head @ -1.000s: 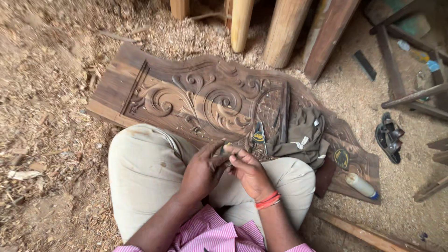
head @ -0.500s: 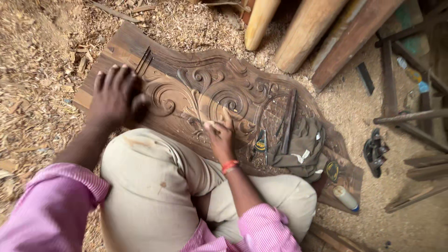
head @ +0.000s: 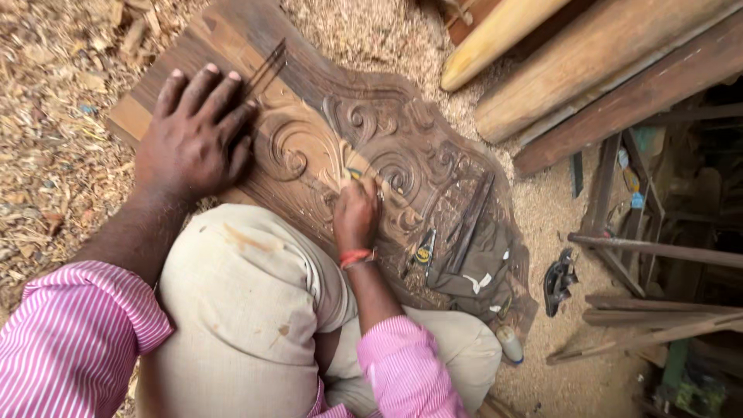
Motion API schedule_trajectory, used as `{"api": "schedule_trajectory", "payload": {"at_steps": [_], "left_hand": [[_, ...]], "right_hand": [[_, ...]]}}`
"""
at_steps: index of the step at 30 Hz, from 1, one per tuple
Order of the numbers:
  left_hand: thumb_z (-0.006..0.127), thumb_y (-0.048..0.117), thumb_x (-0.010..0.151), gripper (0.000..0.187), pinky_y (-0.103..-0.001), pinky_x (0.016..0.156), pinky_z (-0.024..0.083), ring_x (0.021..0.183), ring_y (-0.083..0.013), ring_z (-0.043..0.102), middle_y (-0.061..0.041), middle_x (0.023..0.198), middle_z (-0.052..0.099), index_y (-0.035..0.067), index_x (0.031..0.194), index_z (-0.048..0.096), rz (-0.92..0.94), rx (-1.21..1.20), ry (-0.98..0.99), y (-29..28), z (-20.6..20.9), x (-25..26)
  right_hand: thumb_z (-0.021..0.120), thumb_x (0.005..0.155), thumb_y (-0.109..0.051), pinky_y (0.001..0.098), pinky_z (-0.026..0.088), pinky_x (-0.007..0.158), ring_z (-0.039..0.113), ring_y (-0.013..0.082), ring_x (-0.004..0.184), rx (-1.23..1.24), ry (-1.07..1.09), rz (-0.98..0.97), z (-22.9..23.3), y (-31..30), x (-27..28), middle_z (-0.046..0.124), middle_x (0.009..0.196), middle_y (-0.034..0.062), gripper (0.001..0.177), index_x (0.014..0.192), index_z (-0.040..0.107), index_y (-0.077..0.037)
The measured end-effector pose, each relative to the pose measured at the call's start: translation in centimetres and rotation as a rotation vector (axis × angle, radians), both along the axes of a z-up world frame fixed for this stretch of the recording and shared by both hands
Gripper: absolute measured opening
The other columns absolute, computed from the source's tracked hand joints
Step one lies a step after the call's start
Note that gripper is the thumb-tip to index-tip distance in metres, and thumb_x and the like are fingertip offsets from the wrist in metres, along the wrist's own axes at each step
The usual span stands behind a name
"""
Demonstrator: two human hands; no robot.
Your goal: The person sits on the floor and carves a decorative floral pattern into a wooden panel using a chisel and a mallet. They repeatedly strike the chisel to shape the wood and occasionally wipe away sawdust with their hand.
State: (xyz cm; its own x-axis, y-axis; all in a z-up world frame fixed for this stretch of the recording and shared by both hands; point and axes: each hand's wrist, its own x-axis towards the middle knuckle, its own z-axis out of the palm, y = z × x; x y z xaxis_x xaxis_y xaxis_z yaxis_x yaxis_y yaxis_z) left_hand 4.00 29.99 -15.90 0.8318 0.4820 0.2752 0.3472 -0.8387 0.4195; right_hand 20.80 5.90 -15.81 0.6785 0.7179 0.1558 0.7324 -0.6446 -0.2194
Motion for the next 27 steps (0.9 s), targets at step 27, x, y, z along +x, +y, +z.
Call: {"api": "schedule_trajectory", "payload": {"at_steps": [27], "left_hand": [[0.050, 0.046, 0.114, 0.040, -0.049, 0.133, 0.026, 0.153, -0.0261, 0.040, -0.009, 0.158, 0.051, 0.020, 0.141, 0.063, -0.009, 0.199, 0.166, -0.4, -0.4, 0.4]], "right_hand": [[0.059, 0.102, -0.014, 0.0517, 0.053, 0.079, 0.068, 0.0453, 0.095, 0.157, 0.183, -0.080, -2.1, -2.0, 0.1, 0.069, 0.101, 0.0246, 0.019, 0.117, 0.058, -0.003]]}}
